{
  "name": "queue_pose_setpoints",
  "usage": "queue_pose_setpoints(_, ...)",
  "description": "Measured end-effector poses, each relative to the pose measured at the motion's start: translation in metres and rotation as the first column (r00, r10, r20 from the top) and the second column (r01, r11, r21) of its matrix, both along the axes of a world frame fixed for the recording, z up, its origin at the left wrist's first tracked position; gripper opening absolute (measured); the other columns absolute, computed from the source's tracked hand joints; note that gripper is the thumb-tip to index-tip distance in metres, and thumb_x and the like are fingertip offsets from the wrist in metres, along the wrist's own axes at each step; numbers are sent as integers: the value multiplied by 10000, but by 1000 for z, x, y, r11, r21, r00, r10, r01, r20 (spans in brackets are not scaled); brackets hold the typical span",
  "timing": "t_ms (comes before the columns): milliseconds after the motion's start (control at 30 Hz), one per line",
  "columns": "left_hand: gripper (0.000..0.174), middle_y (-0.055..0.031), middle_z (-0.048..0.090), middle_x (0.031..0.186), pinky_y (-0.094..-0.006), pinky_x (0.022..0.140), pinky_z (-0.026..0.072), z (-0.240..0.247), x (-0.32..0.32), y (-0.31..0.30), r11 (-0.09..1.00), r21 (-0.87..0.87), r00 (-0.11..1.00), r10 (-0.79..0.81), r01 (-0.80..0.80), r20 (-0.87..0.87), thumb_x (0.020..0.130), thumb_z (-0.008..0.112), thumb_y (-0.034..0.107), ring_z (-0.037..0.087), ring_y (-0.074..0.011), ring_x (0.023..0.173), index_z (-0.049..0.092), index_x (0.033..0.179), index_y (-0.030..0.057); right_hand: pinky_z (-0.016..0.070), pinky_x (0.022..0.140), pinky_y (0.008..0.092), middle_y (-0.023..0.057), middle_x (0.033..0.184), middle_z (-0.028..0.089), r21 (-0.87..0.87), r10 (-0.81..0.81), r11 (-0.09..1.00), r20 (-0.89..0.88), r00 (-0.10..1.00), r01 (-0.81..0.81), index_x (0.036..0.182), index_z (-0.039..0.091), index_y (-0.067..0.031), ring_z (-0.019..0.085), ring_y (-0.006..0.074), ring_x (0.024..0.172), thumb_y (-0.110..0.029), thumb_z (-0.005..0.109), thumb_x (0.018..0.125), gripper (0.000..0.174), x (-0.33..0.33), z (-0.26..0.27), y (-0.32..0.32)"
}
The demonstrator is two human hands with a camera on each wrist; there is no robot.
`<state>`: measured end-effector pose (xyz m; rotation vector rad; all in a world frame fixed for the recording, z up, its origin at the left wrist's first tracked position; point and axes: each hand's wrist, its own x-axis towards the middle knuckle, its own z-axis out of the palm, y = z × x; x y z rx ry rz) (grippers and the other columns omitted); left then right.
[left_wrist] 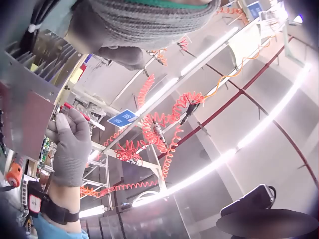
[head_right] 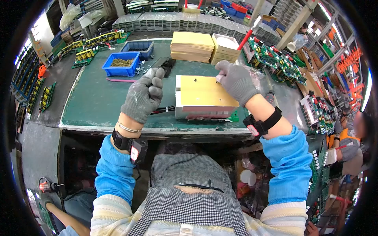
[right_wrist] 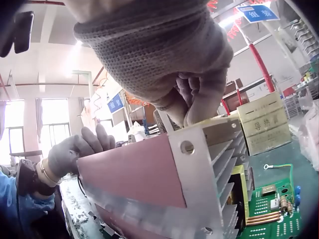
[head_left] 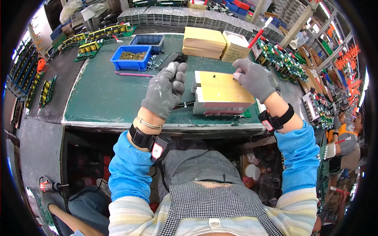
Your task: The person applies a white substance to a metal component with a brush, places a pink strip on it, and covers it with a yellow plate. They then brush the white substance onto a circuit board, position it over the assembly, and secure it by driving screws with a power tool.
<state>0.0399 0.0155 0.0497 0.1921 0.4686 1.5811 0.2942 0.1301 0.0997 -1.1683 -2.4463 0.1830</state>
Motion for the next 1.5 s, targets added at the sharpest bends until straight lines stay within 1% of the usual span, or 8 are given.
queue_pose_setpoints(300,243,51,563,765,-116,372,367,0,10,5,1000,16,992,-9,12,-129,1010,552,328,463,1,529,560,1047,88,536,729,412,169,866,704,69,89,994,14,996,-90,1024,628,-60,691,333,813,-112,647,844,188,0,2,-4)
queue_pose_setpoints(600,220,-15,593,942,-122,534,483,9,16,1,998,-57,993,24,-31,-113,1030,520,238,543,-37,706,572,1118,44,529,698,410,163,837,694,96,44,994,32,998,-47,980,627,-68,683,339,788,-126,652,833,160,-2,-4,-4)
queue_pose_setpoints(800,234,2,585,946,-127,560,485,-1,15,2,982,131,986,-122,136,-110,1032,516,236,548,-40,746,576,1170,57,520,675,417,156,808,679,90,53,995,0,999,-52,921,610,-74,675,335,765,-129,639,837,104,-5,-6,0)
queue_pose_setpoints(1067,268,38,543,847,-130,508,452,4,16,2,984,38,982,-169,173,-82,1024,529,322,492,-26,640,578,1094,69,513,683,431,143,811,667,74,14,997,57,998,-18,894,596,-75,663,335,800,-122,635,841,81,-8,-4,-10)
queue_pose_setpoints(1167,288,55,525,792,-131,455,421,9,19,0,981,-3,976,-195,196,-101,1022,525,355,466,-21,588,580,1066,76,516,682,421,136,841,668,49,64,996,173,983,-74,951,607,-64,664,322,798,-135,642,853,126,-4,3,-3)
queue_pose_setpoints(1267,297,63,516,746,-127,420,392,13,18,0,973,8,966,-230,233,-116,1022,518,375,447,-18,545,581,1027,85,523,709,413,132,905,674,182,165,970,2,986,-163,1030,611,-50,666,319,808,-140,653,862,195,-12,23,-24)
queue_pose_setpoints(1367,302,63,517,713,-126,418,384,18,22,0,973,-18,954,-227,228,-196,1020,522,383,435,-15,525,581,996,88,528,743,401,117,949,674,75,339,941,-229,913,-330,1104,605,-52,664,310,838,-145,662,870,258,-33,48,-61)
queue_pose_setpoints(1500,265,62,513,671,-145,433,376,31,36,-5,984,-9,917,-169,178,-362,1022,532,339,420,-15,516,592,943,93,528,755,393,108,952,662,346,500,825,-79,862,-447,1117,612,-72,649,298,900,-95,672,840,285,-57,45,-77)
